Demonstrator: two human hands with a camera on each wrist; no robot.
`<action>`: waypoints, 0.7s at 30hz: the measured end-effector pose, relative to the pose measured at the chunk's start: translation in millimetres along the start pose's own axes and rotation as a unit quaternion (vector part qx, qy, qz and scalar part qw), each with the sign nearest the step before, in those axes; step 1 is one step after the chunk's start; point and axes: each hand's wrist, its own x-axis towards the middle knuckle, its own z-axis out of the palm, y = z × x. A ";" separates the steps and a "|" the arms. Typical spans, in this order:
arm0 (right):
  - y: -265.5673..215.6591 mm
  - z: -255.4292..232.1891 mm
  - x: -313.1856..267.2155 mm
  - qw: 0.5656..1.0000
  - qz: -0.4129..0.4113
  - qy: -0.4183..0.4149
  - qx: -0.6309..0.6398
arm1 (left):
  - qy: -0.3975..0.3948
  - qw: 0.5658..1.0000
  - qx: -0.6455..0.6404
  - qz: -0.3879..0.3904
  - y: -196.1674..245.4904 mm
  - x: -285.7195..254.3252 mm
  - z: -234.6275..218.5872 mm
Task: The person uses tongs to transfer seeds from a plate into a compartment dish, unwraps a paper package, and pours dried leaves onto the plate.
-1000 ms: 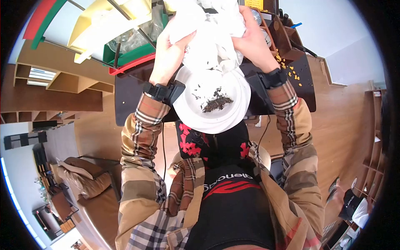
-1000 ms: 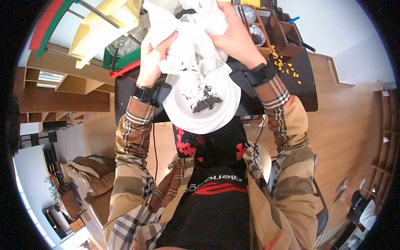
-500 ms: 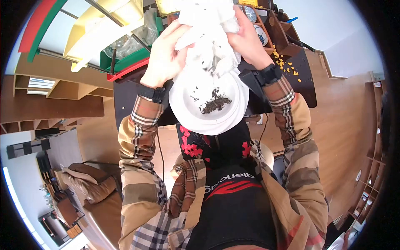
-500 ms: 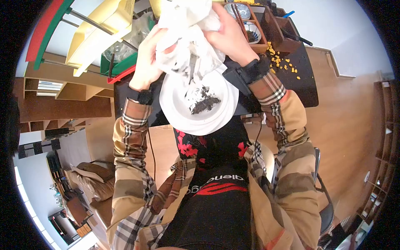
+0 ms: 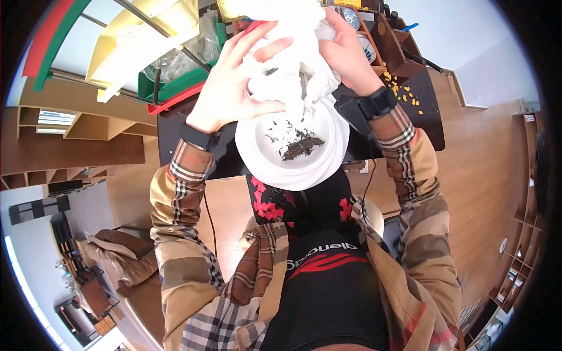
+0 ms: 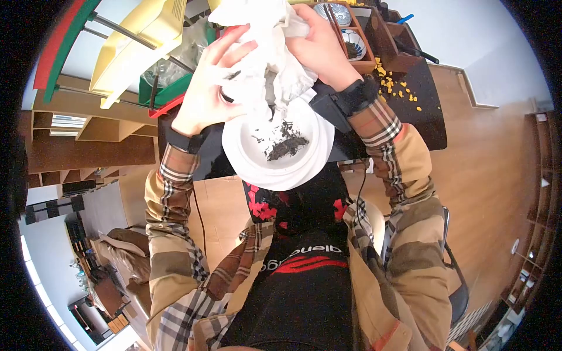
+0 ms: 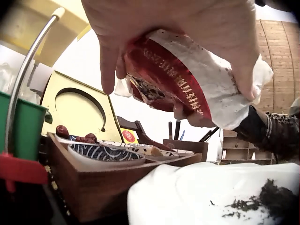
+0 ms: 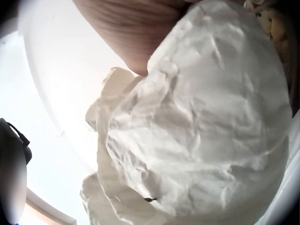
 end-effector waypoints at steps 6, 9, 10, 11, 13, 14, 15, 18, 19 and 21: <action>13.6 3.2 3.9 0.994 -0.073 0.076 -0.023 | 0.047 0.998 0.013 0.028 -2.9 -5.6 8.0; 16.7 2.3 7.4 0.996 -0.066 0.041 -0.053 | 0.108 0.993 0.014 -0.052 -0.8 -1.3 12.6; 19.2 1.7 11.2 0.994 -0.080 0.055 -0.059 | 0.110 0.992 0.030 -0.053 -1.6 1.7 11.3; 21.6 1.6 13.8 0.991 -0.093 0.069 -0.065 | 0.111 0.991 0.044 -0.054 -1.6 3.9 10.7; 23.9 -0.7 21.5 0.993 -0.078 0.075 -0.038 | 0.128 0.989 0.037 -0.065 -3.9 9.5 14.6; 23.7 -1.6 27.3 0.995 -0.060 0.084 -0.010 | 0.142 0.987 0.026 -0.075 -6.6 13.2 16.8; 23.6 -2.0 34.5 0.995 -0.066 0.078 -0.011 | 0.148 0.986 0.032 -0.074 -11.9 17.5 18.7; 23.3 -5.3 63.4 0.990 -0.102 0.097 -0.021 | 0.162 0.978 0.063 -0.118 -27.2 37.1 22.2; 25.4 -6.9 75.1 0.989 -0.110 0.093 -0.023 | 0.168 0.977 0.067 -0.113 -32.3 44.2 23.3; 30.3 -12.0 97.3 0.987 -0.112 0.104 -0.051 | 0.182 0.965 0.077 -0.172 -43.6 57.3 24.8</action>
